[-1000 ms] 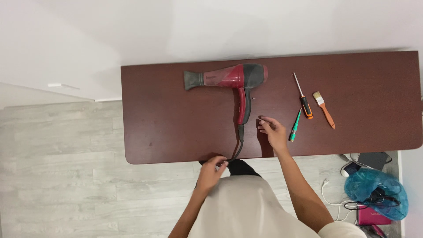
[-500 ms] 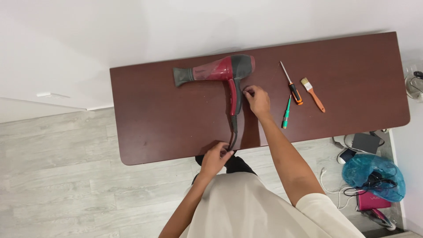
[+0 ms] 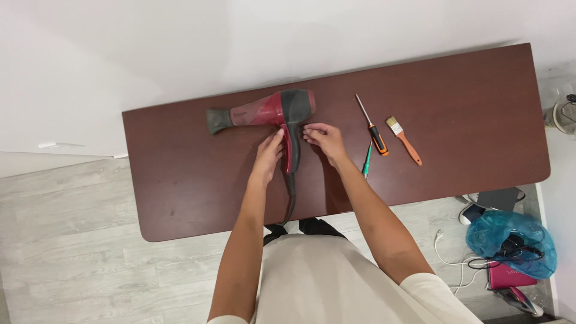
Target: Maintain and disassemble a hair dryer using a screwdriver and brush.
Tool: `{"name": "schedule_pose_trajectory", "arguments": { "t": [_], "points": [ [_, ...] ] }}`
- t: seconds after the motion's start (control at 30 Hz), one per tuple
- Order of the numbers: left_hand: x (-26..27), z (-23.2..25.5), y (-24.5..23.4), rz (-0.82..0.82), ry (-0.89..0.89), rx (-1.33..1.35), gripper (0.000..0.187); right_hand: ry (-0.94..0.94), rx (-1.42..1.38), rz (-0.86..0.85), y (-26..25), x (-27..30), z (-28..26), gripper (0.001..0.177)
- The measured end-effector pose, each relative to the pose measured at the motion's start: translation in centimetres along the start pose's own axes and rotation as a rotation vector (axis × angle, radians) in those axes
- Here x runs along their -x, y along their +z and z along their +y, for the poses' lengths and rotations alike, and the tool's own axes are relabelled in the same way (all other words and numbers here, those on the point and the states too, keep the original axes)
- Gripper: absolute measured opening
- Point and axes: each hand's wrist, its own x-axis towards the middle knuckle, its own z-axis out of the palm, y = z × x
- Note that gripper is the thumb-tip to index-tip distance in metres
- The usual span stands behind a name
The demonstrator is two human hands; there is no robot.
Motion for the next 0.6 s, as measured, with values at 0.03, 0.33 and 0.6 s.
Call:
{"name": "schedule_pose_trajectory", "arguments": {
  "t": [0.03, 0.33, 0.6],
  "points": [
    [-0.7, -0.2, 0.5, 0.004, -0.003, -0.002, 0.096, 0.004, -0.003, -0.001, 0.1, -0.2, -0.3, 0.028],
    [-10.9, -7.6, -2.2, -0.012, -0.015, 0.384, 0.024, 0.164, -0.190, -0.155, 0.1, -1.4, -0.3, 0.023],
    [-13.3, -9.2, -3.4, -0.033, -0.078, 0.418, 0.015, 0.233, -0.095, -0.234, -0.5, -3.8, 1.1, 0.027]
  ]
}}
